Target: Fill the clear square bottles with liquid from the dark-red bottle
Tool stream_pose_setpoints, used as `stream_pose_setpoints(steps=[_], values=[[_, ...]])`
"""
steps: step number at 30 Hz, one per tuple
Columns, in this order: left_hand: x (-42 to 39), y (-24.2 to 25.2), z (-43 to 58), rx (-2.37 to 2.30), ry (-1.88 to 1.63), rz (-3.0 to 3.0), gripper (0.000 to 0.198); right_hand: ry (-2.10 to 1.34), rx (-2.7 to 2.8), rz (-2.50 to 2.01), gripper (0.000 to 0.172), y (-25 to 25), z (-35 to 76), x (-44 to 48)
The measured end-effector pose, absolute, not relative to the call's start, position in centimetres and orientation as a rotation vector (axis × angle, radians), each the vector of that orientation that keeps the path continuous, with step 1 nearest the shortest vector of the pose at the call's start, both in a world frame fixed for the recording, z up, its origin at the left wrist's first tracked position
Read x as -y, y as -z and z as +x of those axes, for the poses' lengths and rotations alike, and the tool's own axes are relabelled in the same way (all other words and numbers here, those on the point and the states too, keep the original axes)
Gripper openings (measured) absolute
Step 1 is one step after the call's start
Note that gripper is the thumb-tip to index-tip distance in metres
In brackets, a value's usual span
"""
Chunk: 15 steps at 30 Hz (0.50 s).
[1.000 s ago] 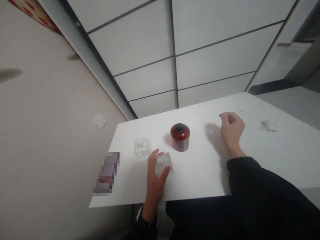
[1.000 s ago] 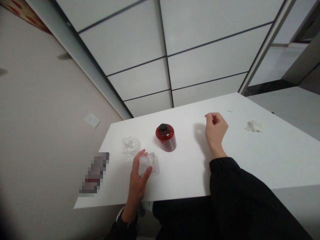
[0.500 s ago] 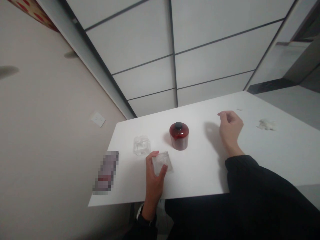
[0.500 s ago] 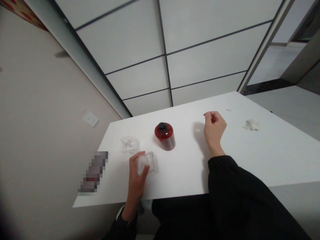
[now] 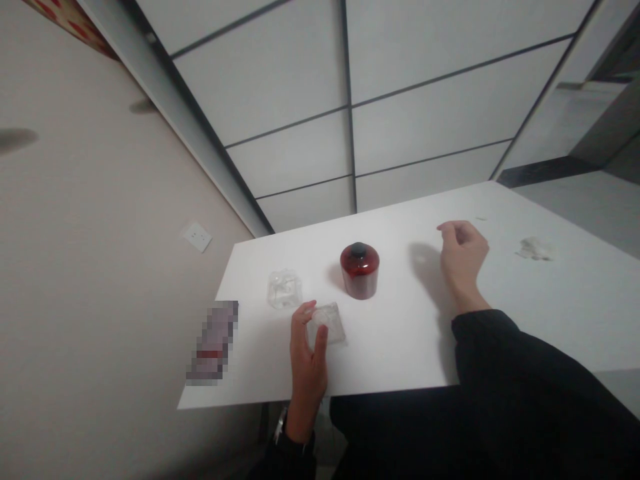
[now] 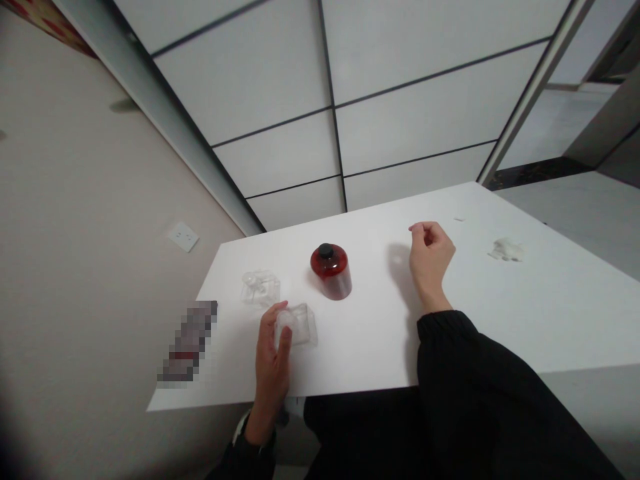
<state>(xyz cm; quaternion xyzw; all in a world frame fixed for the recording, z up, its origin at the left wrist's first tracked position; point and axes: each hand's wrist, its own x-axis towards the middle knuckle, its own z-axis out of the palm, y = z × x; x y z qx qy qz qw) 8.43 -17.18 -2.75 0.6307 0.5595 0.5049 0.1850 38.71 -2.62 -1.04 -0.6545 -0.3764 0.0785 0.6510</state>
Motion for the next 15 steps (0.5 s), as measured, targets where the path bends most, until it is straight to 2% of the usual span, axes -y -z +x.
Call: stream_pose_setpoints(steps=[8, 15], values=[[17.1, 0.9, 7.5, -1.585, -1.315, 1.798, 0.038, -0.176, 0.865, -1.501, 0.02, 1.1, 38.8, 2.6], [16.8, 0.9, 7.8, -1.49, -1.396, 1.696, 0.016, -0.174, 0.873, -1.497, 0.018, 1.2, 38.8, 2.6]])
